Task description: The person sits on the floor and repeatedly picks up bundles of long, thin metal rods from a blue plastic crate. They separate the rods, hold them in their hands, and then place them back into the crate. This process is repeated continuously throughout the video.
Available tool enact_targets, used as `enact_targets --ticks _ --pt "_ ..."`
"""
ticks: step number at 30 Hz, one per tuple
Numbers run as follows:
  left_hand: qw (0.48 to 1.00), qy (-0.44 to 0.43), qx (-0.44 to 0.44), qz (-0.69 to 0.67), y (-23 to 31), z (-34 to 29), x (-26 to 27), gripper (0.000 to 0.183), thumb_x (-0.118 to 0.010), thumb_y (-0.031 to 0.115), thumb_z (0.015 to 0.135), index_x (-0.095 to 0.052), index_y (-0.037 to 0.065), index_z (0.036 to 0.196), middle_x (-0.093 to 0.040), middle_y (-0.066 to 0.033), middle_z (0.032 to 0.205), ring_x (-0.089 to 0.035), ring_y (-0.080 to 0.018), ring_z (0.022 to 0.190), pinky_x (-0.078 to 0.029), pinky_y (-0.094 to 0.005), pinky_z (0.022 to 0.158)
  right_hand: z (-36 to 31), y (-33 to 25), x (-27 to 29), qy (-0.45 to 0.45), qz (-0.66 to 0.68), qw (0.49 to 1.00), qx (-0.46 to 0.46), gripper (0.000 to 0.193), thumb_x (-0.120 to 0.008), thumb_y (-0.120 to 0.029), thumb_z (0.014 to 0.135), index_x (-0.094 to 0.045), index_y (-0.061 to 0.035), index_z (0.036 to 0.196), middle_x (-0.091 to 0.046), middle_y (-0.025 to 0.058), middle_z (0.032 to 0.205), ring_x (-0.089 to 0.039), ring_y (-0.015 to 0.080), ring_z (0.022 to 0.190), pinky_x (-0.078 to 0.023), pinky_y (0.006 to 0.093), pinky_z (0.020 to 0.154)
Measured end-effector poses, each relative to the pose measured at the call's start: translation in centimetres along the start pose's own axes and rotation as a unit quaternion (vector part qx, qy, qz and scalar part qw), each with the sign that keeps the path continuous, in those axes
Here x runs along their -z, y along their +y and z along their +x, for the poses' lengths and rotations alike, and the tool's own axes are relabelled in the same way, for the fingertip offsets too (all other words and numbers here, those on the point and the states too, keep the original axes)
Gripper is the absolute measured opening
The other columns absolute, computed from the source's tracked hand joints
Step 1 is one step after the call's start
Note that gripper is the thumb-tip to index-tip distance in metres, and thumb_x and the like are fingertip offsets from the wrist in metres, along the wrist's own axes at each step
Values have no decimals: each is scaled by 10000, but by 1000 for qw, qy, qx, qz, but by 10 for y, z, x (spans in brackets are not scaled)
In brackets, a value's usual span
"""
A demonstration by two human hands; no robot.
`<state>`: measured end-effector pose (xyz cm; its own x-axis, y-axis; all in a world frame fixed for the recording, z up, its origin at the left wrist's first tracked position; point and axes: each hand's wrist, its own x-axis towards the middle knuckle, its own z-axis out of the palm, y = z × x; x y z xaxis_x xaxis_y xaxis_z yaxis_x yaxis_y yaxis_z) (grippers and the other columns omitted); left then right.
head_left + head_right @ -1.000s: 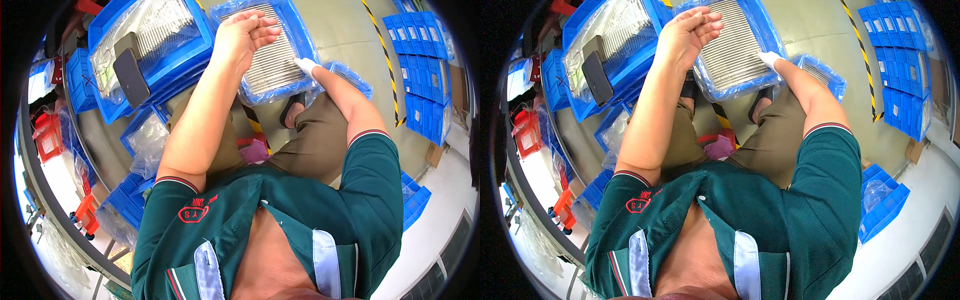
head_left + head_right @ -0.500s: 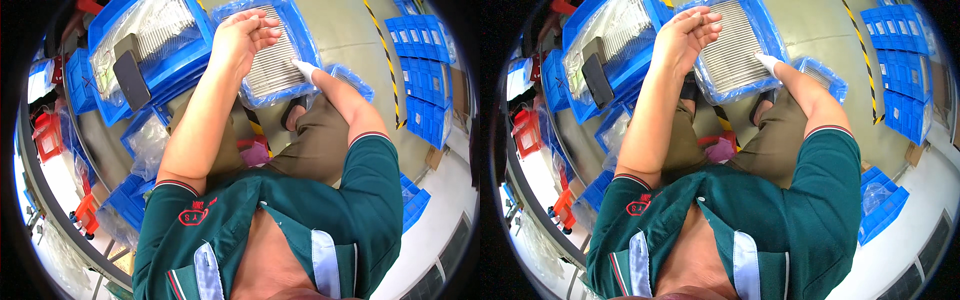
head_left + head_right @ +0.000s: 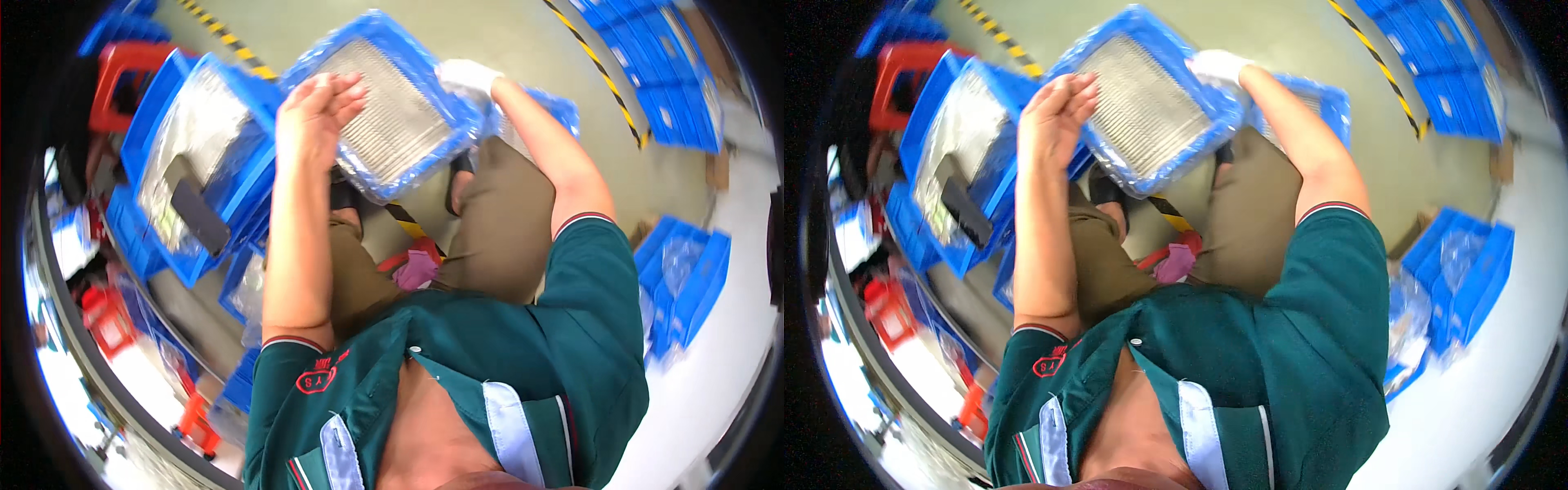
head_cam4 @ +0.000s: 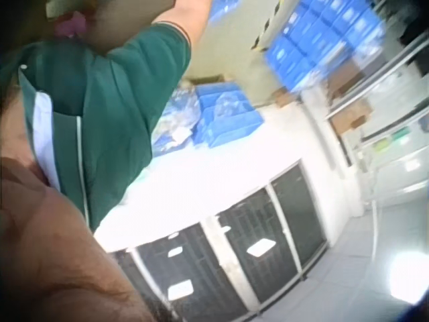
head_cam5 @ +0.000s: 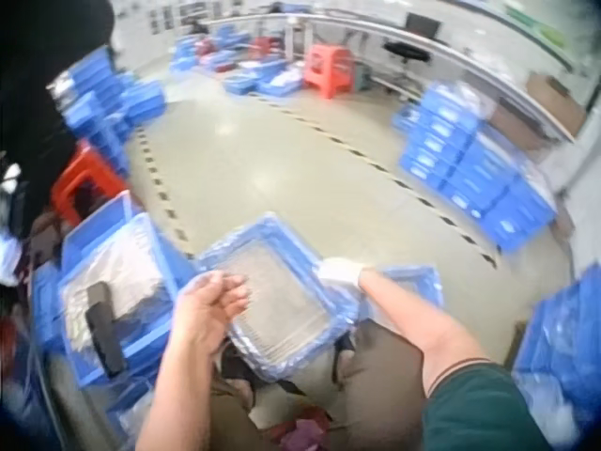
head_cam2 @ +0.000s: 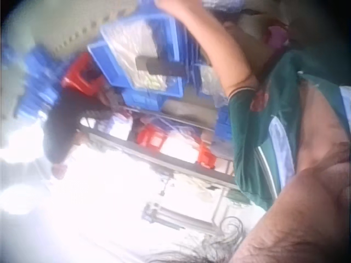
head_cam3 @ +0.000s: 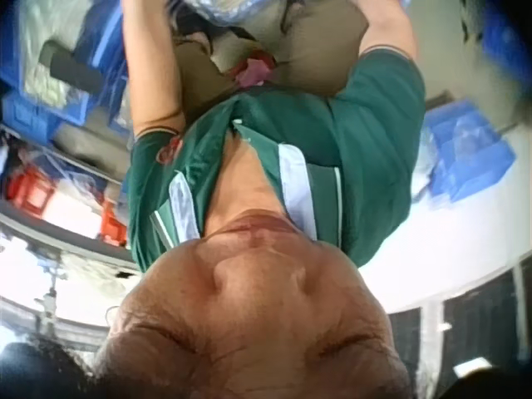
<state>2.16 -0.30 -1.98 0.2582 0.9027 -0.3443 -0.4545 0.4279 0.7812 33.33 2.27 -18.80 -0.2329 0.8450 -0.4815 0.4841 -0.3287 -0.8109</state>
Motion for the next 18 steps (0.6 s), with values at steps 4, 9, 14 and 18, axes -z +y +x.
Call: enact_targets --ticks 4,9,14,18 --pt "998 -32 19 47 -5 -2 -10 195 -551 133 916 -556 -14 1044 -650 -138 910 -644 -157 703 -549 -260 615 -110 45 53 270 199 941 37 396 -536 -412 848 -613 -72 1036 -637 72 954 -612 182 892 -482 324 780" --pt "993 -59 50 89 -21 -8 -18 201 -544 157 923 -559 -3 1043 -595 -70 757 -549 -121 593 -477 -251 540 -245 196 48 350 -207 864 -297 382 -530 -291 798 -601 -91 1116 -600 179 1119 -585 346 1015 -460 396 880" --pt "988 -59 92 106 -37 -17 -24 210 -507 166 943 -547 -1 1064 -565 -51 737 -504 -110 578 -438 -251 542 -283 247 -26 326 -166 831 -419 315 -538 -237 782 -612 -94 1053 -616 180 1089 -576 354 1040 -457 430 889" --pt "986 -58 104 114 -46 -14 -23 207 -487 164 952 -546 6 1072 -567 -53 742 -507 -119 585 -435 -253 547 -254 254 -49 268 -306 854 -326 205 -513 -131 789 -618 -76 956 -628 175 994 -605 311 953 -482 414 824"
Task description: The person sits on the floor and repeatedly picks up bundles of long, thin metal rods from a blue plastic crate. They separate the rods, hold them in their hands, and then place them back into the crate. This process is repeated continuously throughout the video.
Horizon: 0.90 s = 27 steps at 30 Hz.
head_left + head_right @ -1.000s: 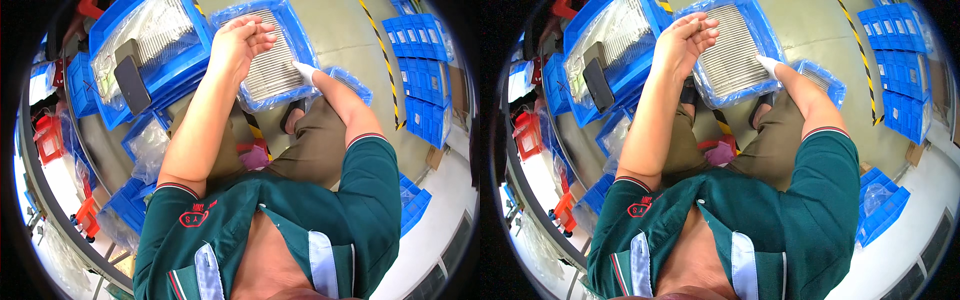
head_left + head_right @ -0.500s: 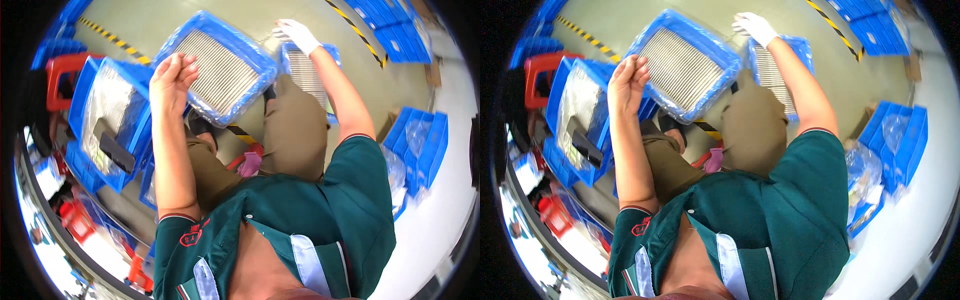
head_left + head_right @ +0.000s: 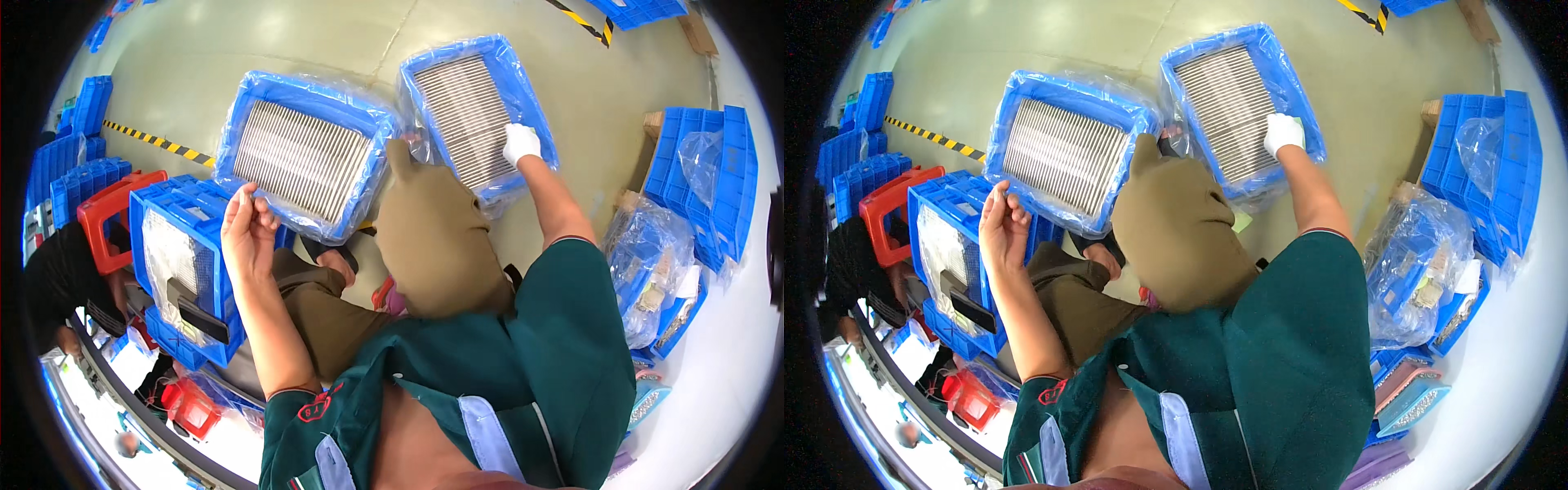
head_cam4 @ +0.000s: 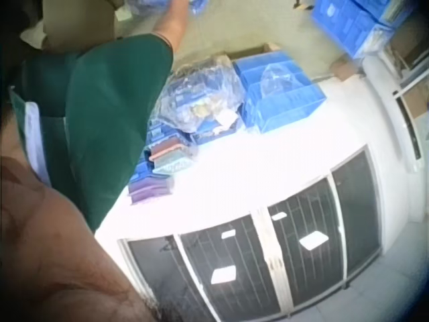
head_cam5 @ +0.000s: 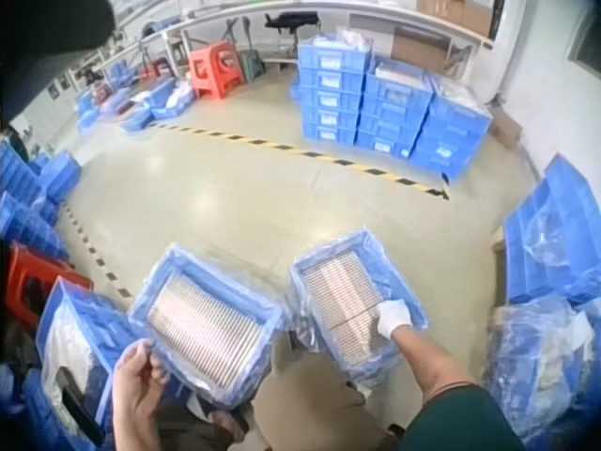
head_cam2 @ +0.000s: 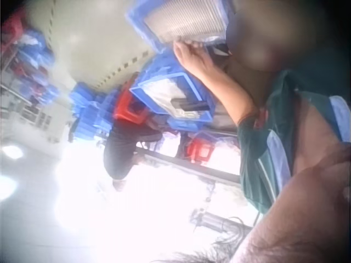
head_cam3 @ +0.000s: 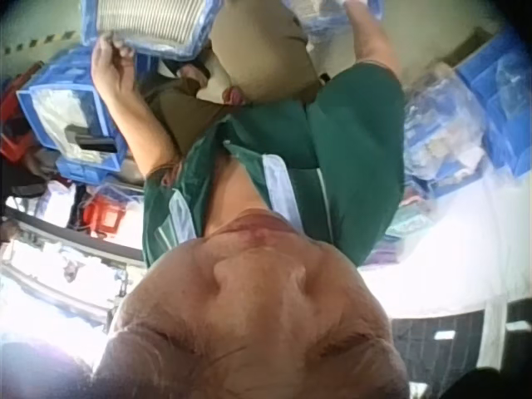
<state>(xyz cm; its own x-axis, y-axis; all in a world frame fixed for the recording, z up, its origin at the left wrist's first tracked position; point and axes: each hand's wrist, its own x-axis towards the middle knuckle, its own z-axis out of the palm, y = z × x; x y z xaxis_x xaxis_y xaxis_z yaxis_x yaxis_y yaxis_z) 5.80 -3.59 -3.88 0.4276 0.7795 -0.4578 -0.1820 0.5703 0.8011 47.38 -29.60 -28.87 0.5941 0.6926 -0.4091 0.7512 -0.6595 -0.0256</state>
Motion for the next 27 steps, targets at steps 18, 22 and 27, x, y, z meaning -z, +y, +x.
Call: enact_targets --ticks 18,22,27 --pt "999 35 -13 26 -3 4 -9 209 -487 165 951 -542 20 1092 -561 -57 751 -496 -111 596 -424 -254 565 56 -11 -29 -2 -40 981 192 133 -524 -47 763 -606 -63 867 -629 160 891 -605 318 893 -479 422 778" --pt "998 39 -16 40 -2 1 -8 214 -481 166 954 -541 21 1101 -548 -50 767 -483 -106 605 -414 -247 569 28 -21 -52 -49 21 997 53 157 -494 -85 798 -608 -51 900 -648 194 882 -636 357 850 -495 452 757" --pt "998 40 -25 41 -1 -3 -8 219 -491 175 952 -542 19 1095 -548 -49 761 -484 -110 612 -415 -248 574 6 -25 -46 -114 37 992 34 193 -478 -100 792 -608 -39 921 -647 214 904 -634 374 860 -494 453 770"
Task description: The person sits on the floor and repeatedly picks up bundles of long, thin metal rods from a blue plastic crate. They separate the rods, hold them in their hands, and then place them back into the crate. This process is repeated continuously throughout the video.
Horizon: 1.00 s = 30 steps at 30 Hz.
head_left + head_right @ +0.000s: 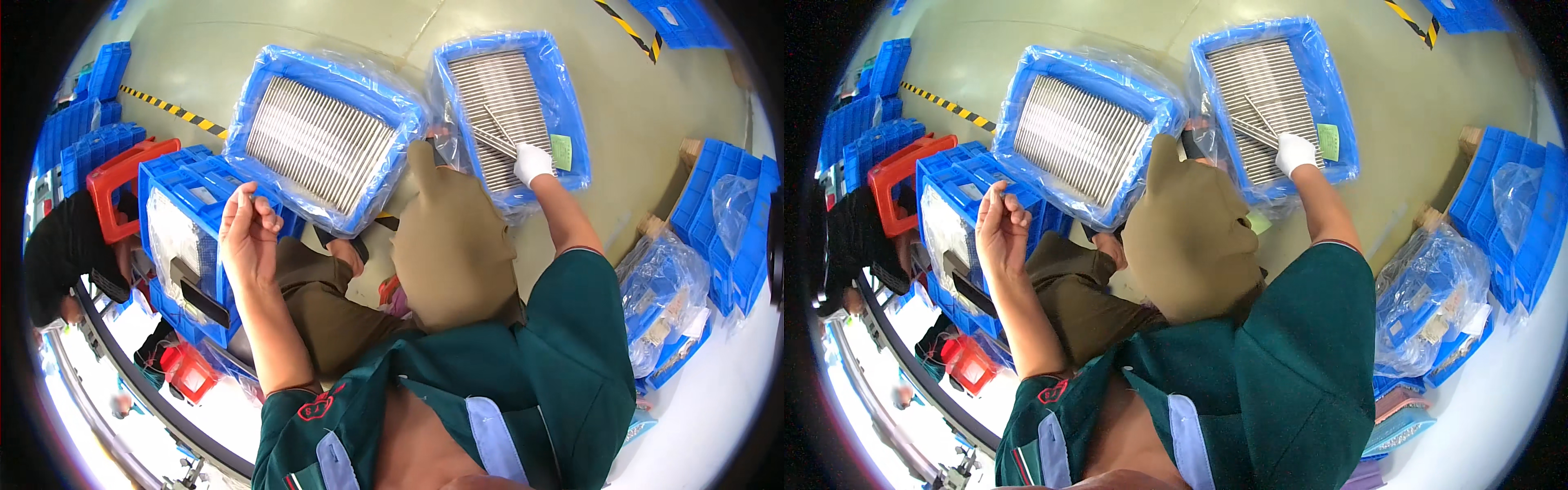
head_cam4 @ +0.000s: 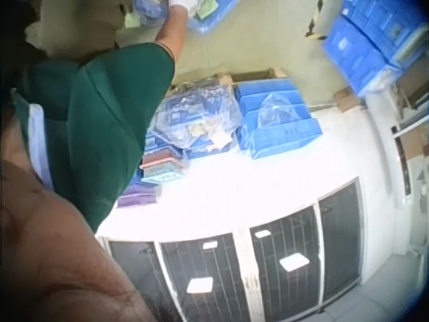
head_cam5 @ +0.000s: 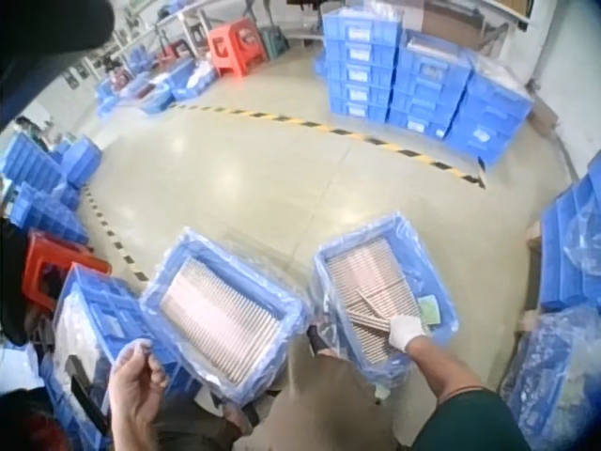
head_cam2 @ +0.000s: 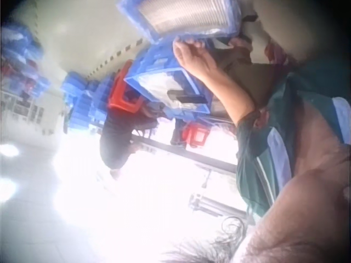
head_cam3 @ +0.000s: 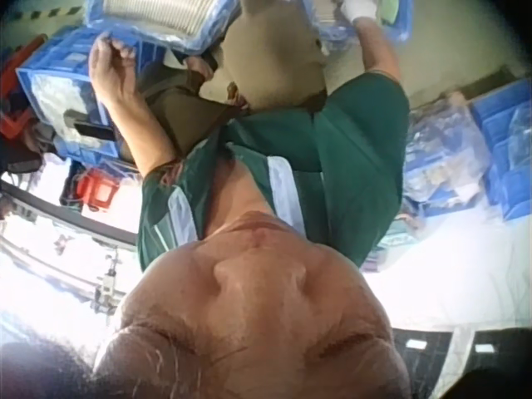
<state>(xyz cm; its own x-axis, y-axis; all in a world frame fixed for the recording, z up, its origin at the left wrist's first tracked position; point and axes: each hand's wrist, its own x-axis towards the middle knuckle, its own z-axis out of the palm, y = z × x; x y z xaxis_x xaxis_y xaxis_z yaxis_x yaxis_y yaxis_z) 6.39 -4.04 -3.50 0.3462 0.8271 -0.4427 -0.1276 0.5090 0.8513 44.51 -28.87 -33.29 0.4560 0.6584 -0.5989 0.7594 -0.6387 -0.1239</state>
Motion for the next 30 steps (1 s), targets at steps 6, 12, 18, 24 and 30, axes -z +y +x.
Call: enact_targets --ticks 6,12,18,24,30 --pt "998 56 -10 -1 -4 -6 0 204 -527 161 933 -555 -7 1045 -575 -58 713 -518 -115 566 -438 -242 536 -11 0 -27 15 144 985 -91 352 -516 -243 811 -566 -1 1062 -625 261 964 -593 416 943 -467 471 820" --pt "999 24 -22 -25 3 -8 18 190 -537 162 926 -576 -2 1014 -585 -49 703 -522 -108 553 -446 -249 537 -46 -22 -21 99 315 941 -74 530 -576 -499 816 -637 22 888 -638 236 802 -618 373 778 -462 427 706" --pt "997 -2 -47 -67 29 -17 30 137 -527 166 927 -559 38 967 -580 -42 722 -527 -122 585 -442 -261 554 -82 -63 77 149 437 887 -5 431 -557 -398 884 -616 28 859 -559 62 651 -470 162 579 -404 335 559" --pt "976 -120 -77 -167 61 -6 21 132 -521 184 932 -559 57 940 -587 -27 712 -543 -99 569 -485 -250 555 -162 -173 231 257 431 838 214 308 -618 -323 856 -638 -15 856 -595 39 701 -512 122 642 -423 285 602" --pt "923 -154 -66 -347 53 11 64 178 -541 200 912 -558 42 993 -528 -18 661 -437 -114 516 -379 -264 505 -189 -306 274 95 436 842 304 257 -621 -267 849 -598 -22 774 -564 11 623 -503 84 545 -409 247 518"
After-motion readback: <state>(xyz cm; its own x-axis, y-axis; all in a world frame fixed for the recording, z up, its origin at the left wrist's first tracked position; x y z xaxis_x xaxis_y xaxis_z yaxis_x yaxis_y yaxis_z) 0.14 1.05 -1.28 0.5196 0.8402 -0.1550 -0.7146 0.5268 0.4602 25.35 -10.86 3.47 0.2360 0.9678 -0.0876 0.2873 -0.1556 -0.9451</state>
